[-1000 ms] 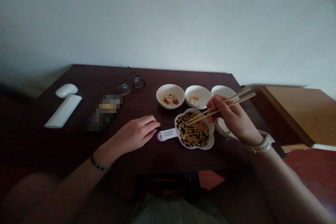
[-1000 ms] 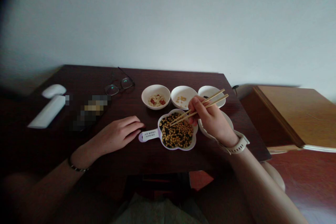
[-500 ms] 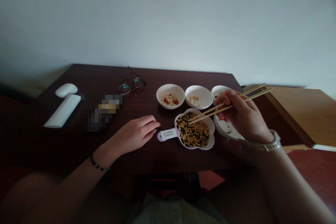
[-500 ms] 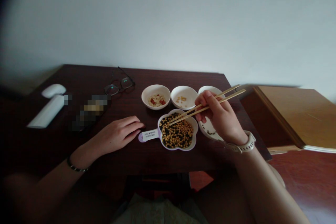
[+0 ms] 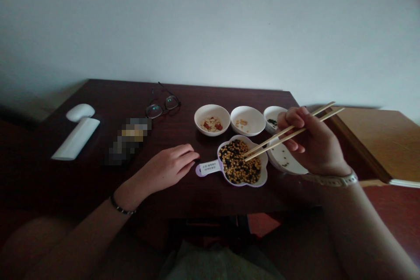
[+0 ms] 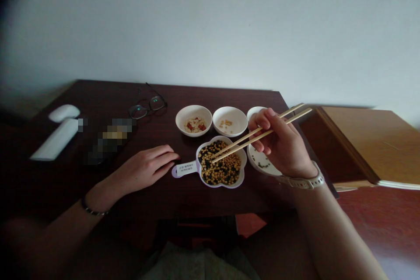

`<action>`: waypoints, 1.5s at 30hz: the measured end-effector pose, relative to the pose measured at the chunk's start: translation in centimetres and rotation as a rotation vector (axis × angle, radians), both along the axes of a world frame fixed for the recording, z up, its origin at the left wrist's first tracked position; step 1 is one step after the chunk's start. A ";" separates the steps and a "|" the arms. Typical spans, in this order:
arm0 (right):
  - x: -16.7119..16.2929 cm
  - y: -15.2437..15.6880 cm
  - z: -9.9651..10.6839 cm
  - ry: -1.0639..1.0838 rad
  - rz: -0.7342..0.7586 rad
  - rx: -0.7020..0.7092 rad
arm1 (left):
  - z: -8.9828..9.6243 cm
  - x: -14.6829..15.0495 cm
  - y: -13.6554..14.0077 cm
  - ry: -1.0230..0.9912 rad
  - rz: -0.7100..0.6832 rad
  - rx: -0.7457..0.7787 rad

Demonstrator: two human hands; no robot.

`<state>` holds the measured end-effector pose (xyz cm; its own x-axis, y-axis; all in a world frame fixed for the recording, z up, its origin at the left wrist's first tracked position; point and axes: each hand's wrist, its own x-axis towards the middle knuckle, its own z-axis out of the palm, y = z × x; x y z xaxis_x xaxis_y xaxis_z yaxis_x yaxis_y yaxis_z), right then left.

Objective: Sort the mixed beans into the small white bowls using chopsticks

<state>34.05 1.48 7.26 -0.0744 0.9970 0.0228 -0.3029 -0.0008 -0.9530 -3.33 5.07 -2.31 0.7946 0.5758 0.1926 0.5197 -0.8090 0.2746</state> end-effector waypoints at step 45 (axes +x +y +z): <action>0.8 -0.5 -0.9 -0.587 0.223 -0.006 | 0.9 0.6 -0.2 -0.077 0.036 -0.147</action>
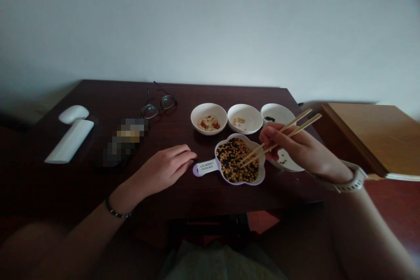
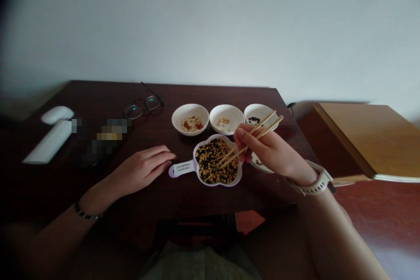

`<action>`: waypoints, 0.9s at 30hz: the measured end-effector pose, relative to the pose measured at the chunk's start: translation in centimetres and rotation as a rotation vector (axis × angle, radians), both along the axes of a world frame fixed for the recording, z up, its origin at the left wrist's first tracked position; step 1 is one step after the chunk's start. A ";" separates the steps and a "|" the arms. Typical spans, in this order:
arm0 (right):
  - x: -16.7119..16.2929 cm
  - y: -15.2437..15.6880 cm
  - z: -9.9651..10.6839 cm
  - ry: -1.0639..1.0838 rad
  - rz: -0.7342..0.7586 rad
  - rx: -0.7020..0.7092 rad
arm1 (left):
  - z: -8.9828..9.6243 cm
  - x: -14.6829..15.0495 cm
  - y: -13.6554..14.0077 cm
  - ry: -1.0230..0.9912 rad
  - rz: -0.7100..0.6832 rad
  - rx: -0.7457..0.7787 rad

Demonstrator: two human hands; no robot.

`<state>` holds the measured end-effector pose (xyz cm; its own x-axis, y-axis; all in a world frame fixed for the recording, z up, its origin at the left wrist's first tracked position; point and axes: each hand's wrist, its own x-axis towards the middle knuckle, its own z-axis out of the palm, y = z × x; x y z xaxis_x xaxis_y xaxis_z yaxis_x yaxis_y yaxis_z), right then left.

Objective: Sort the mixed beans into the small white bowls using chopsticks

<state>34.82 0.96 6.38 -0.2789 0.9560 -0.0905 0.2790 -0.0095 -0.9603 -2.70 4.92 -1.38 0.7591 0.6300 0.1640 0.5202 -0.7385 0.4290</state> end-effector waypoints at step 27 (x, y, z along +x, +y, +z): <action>0.9 -1.0 -0.3 -0.037 -0.079 0.087 | 0.0 5.5 -3.8 -0.353 0.303 -0.901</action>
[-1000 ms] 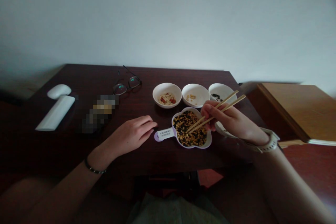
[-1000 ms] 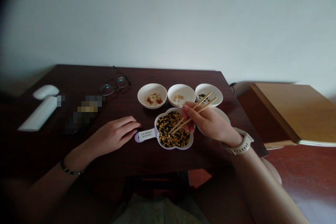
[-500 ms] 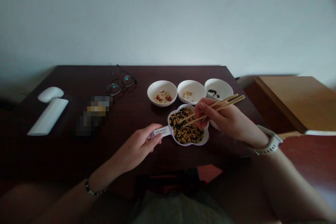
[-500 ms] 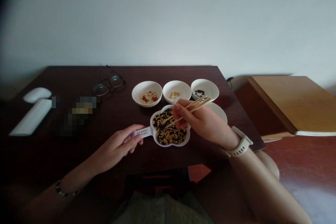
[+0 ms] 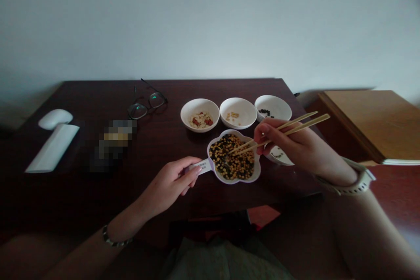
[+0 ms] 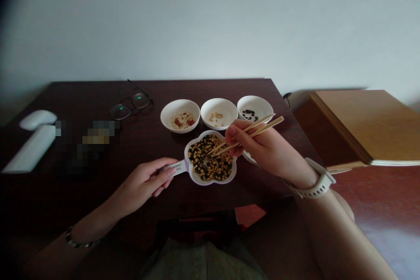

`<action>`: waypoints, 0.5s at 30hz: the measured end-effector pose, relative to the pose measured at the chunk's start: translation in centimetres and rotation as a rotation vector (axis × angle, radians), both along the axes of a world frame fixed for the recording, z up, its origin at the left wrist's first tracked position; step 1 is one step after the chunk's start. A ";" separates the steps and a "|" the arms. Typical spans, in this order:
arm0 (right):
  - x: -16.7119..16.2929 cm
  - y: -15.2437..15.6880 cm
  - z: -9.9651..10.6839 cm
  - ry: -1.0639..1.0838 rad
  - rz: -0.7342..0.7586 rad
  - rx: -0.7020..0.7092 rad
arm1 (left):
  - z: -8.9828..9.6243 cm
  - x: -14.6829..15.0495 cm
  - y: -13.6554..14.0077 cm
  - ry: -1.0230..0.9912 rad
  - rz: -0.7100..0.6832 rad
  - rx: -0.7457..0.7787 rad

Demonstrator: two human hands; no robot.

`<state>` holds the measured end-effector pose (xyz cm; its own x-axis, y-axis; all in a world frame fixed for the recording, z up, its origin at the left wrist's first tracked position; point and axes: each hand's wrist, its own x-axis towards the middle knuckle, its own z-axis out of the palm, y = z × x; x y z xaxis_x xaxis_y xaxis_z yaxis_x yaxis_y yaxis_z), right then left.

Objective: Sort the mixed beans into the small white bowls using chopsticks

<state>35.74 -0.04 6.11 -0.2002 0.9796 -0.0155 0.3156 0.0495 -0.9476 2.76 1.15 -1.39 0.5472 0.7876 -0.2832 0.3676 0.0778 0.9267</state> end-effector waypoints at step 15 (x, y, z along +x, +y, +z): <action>1.8 -0.9 -0.2 0.029 0.078 -0.044 | -0.4 0.0 0.0 0.017 -0.011 0.016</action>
